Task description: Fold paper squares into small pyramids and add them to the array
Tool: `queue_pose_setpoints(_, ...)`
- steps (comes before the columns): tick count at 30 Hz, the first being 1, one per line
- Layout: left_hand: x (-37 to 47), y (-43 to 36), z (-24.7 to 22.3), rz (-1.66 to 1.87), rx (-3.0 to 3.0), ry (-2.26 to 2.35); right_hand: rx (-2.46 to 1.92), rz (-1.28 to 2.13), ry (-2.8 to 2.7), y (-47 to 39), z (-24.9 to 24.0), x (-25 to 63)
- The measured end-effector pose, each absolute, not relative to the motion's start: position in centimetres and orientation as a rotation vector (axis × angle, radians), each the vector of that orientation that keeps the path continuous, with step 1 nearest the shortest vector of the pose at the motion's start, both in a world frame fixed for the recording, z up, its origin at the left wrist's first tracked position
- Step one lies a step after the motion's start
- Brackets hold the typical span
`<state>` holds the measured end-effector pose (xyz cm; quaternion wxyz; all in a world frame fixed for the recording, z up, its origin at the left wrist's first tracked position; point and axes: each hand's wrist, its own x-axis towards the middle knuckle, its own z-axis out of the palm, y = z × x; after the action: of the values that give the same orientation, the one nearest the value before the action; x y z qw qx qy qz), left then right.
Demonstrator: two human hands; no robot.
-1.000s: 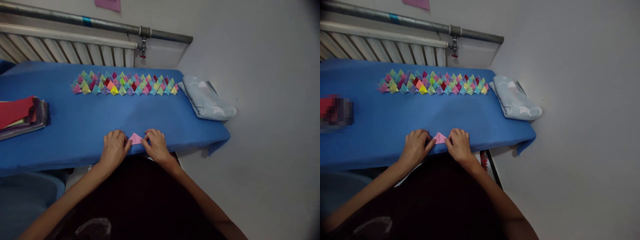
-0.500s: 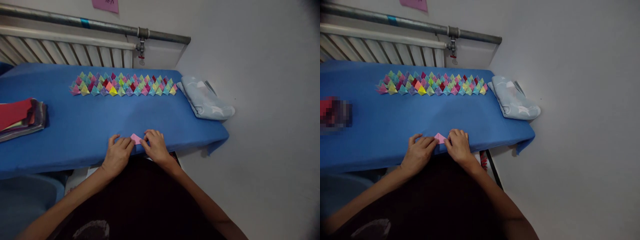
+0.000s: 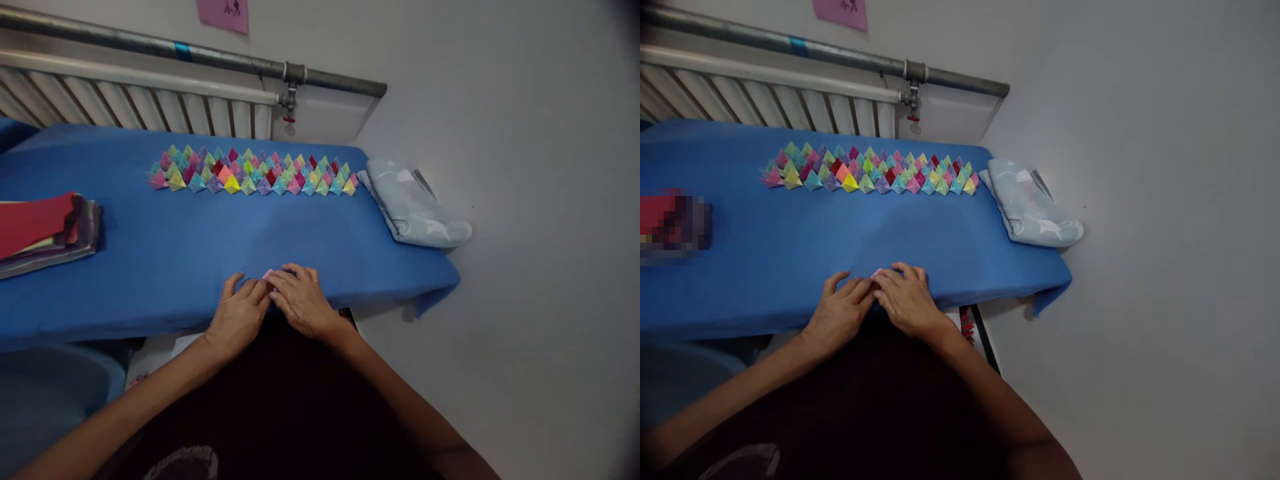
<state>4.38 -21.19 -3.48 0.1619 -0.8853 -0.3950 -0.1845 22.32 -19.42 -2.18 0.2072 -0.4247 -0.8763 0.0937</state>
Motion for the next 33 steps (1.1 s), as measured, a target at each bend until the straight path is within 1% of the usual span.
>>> queue_pose_setpoints(12,2.9,-22.3,-4.3,-0.512,-2.555,-1.117,-1.32,0.187,-2.561,-19.5,-2.3,22.7)
queue_pose_setpoints(25,0.4,-23.6,-4.8,-0.521,-2.483,-1.131,-1.305,0.14,-2.557,-19.4,-2.6,22.7)
queue_pose_setpoints(29,0.4,-23.5,-3.7,-0.62,-2.446,-1.163,-1.291,0.15,-2.557,-19.4,-2.6,22.7)
queue_pose_setpoints(33,1.7,-22.2,-2.9,-0.721,-2.542,-1.115,-1.282,0.143,-2.56,-19.3,-2.7,22.8)
